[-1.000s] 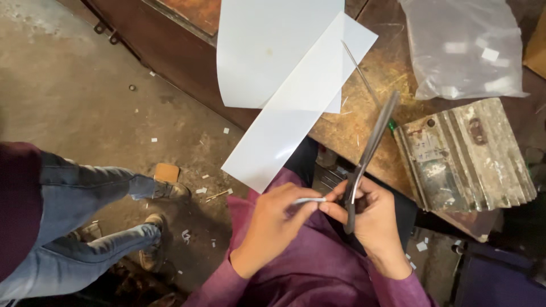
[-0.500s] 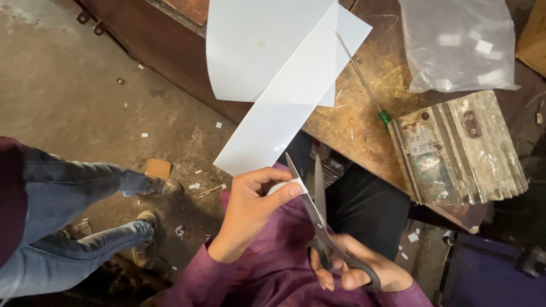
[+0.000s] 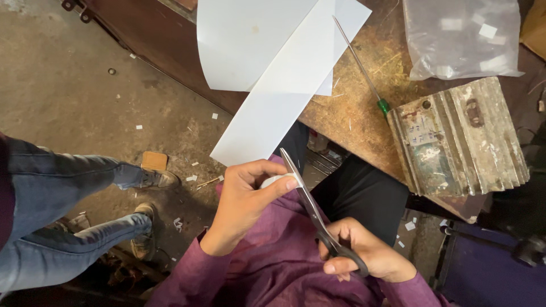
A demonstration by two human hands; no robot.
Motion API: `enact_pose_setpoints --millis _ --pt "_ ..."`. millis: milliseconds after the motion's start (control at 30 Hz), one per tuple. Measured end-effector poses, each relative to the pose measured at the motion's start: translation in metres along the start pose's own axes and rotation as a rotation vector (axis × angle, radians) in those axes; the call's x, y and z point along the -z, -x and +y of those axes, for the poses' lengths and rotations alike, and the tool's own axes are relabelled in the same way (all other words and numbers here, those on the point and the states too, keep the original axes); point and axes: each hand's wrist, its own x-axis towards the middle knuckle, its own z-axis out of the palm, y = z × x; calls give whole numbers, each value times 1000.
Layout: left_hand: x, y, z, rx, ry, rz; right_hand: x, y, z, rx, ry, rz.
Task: The person cuts a white sheet of paper into narrow strips using scissors. They then insert these strips into the slots of a cylindrical metal component. The person repeats this process of cutting and inserting multiple times.
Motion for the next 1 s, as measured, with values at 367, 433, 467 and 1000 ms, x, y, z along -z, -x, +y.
enact_pose_setpoints --millis 367,433,467,1000 --pt "8 -4 -4 0 -2 -83 21 1 26 -8 52 13" --pt "9 -5 -2 -14 32 -117 25 0 30 -67 -5 -35" --pt "8 -4 -1 -25 55 -130 24 1 30 -42 -38 -51" --pt "-29 4 -23 -34 817 178 -57 -44 -16 688 148 859"
